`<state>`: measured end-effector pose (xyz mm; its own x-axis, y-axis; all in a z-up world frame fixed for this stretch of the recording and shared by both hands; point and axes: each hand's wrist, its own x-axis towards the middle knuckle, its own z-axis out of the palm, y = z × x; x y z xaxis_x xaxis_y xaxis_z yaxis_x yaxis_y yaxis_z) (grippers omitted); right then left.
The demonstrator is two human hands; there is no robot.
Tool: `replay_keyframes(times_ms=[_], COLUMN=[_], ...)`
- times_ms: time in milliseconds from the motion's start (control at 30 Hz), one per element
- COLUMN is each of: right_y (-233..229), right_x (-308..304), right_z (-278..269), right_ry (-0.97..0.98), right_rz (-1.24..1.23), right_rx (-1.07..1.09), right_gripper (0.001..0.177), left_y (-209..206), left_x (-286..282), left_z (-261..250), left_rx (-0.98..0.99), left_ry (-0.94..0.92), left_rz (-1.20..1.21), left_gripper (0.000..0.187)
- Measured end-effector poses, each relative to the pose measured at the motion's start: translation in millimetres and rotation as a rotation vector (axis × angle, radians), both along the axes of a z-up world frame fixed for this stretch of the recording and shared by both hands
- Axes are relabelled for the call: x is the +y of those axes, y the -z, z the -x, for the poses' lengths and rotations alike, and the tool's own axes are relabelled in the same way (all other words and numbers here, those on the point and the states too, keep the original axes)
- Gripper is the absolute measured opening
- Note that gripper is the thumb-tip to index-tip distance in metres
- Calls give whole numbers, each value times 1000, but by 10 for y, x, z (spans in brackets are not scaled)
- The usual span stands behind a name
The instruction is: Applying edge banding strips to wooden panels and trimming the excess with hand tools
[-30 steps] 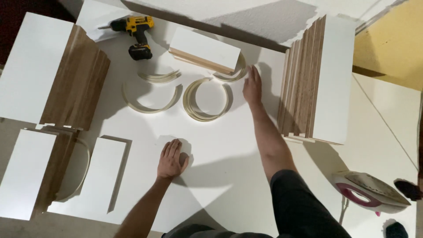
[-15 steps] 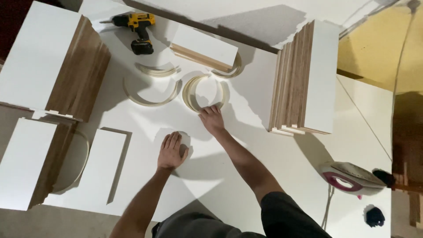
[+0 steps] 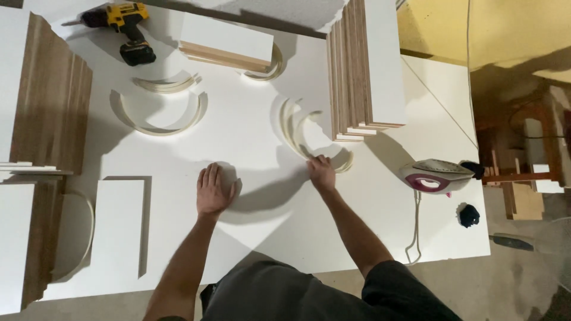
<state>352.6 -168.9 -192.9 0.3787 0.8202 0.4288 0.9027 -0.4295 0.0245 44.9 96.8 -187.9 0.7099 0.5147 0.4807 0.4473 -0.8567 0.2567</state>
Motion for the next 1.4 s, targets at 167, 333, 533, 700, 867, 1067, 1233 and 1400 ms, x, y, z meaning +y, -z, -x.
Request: replay_keyframes(times_ms=[167,333,533,700,867,1067,1233,1400], right_y=[-62,119,41,294,208,192,22,144], right_x=[-268,-261,71,885,1535,1645,1647,1664], right_z=[-478,-216,-88,477,1075,1127,1202,1219], right_ry=[462,276,117,-102,-211,-240,-261,-198], right_rz=[38,-73,-209,-195,-272,-362,-327,-287], right_rx=[-65,-3,196,610,512,214,143,113], right_gripper=[35,17,6,24,19,23,26,23], left_y=[7,40,40,110,281,156,899,556], left_x=[-8,-20,-40,-72,-18,-39,702,2070], left_z=[11,-1,-67,-52,-40,16,27,92], left_rx=[-34,-16,37,109,86,83,40,-20], left_ry=[8,5,-16,-88,-43,-12,68,29], left_rz=[-36,-31,-32,-41,-28,100,165,-26], left_gripper=[62,63,62,60,63,64,41,29])
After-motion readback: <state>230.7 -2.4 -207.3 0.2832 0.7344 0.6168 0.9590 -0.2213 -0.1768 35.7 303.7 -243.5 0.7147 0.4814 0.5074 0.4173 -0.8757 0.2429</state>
